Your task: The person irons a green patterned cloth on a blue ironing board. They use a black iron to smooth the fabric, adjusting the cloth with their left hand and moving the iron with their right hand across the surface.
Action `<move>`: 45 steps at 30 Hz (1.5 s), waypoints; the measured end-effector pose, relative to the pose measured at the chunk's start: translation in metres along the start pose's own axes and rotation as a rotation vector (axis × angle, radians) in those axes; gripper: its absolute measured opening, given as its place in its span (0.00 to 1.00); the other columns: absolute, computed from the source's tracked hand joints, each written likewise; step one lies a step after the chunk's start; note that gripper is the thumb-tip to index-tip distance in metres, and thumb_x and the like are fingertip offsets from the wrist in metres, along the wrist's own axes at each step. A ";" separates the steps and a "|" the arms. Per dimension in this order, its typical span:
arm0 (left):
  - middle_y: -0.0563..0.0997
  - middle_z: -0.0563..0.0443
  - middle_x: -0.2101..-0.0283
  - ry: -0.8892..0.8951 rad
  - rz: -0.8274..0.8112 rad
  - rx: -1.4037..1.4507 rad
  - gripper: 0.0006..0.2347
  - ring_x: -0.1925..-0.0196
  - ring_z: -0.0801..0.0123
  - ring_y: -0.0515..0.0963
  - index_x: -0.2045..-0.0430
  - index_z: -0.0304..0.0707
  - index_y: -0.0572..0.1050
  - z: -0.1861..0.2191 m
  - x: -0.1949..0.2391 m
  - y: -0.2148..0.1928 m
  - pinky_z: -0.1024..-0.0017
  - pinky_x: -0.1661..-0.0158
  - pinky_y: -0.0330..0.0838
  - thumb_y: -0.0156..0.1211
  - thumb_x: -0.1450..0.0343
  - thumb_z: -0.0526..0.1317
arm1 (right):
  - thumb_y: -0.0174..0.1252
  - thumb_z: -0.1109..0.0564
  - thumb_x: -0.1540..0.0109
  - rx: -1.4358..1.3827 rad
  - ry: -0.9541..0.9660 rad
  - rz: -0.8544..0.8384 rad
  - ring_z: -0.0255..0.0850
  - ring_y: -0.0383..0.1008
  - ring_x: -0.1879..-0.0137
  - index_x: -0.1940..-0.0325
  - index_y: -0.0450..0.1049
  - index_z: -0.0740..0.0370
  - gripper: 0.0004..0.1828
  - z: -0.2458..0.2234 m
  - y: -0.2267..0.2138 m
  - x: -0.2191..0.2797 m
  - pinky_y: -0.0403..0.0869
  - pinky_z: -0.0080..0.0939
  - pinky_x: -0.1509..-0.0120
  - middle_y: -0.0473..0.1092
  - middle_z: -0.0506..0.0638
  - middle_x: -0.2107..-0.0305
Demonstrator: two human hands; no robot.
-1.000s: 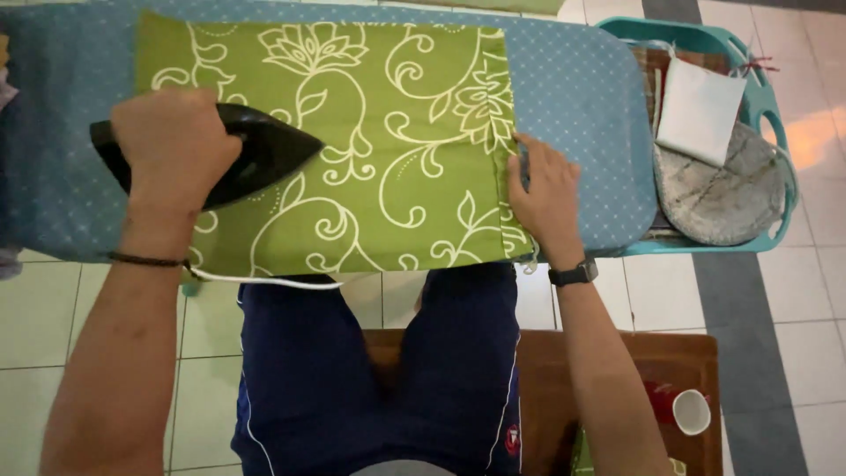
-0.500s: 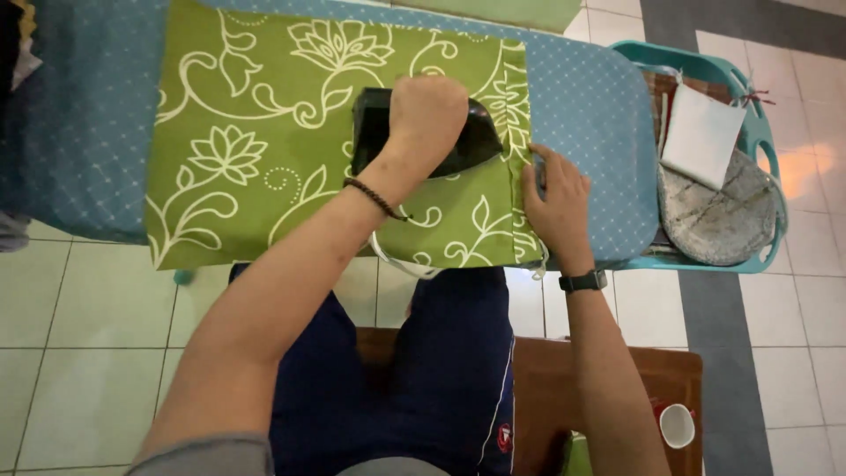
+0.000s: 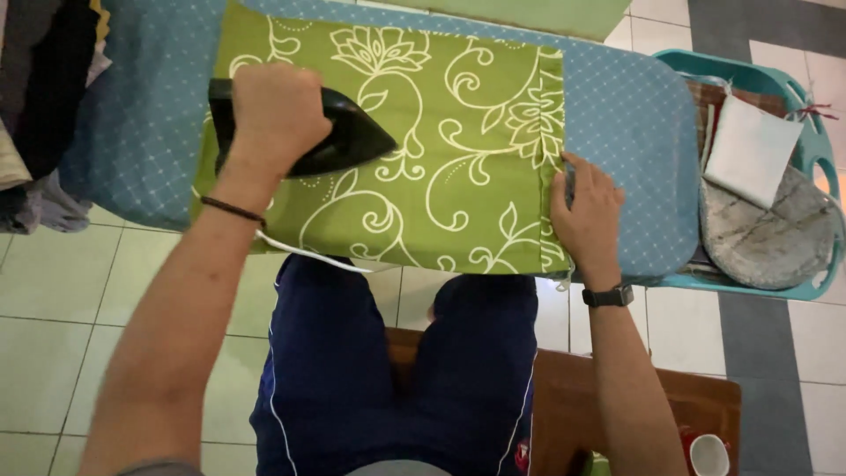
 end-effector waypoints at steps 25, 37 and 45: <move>0.75 0.60 0.80 0.008 -0.266 0.028 0.17 0.79 0.74 0.77 0.73 0.49 0.78 -0.005 0.000 -0.010 0.76 0.75 0.73 0.52 0.21 0.55 | 0.41 0.46 0.27 -0.017 -0.023 0.014 0.56 0.69 0.44 0.34 0.69 0.58 0.23 0.003 0.002 0.001 0.59 0.60 0.39 0.73 0.56 0.48; 0.78 0.60 0.79 0.032 -0.086 0.114 0.17 0.80 0.76 0.75 0.76 0.49 0.77 0.146 -0.059 -0.041 0.77 0.80 0.65 0.53 0.20 0.53 | 0.46 0.48 0.29 -0.018 0.023 0.042 0.48 0.71 0.51 0.37 0.70 0.55 0.19 0.002 0.002 0.002 0.60 0.54 0.42 0.71 0.49 0.63; 0.79 0.58 0.77 0.242 0.049 0.321 0.13 0.78 0.75 0.77 0.77 0.46 0.78 0.159 -0.073 -0.033 0.76 0.76 0.71 0.57 0.21 0.44 | 0.45 0.45 0.28 -0.071 0.021 -0.004 0.48 0.69 0.55 0.36 0.71 0.58 0.22 0.005 -0.002 0.000 0.61 0.54 0.42 0.65 0.49 0.69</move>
Point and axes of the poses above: each hand's wrist, its own x-axis away from the middle knuckle, its own y-axis out of the palm, z = x × y, the point moved 3 cm from there along -x, towards the middle knuckle
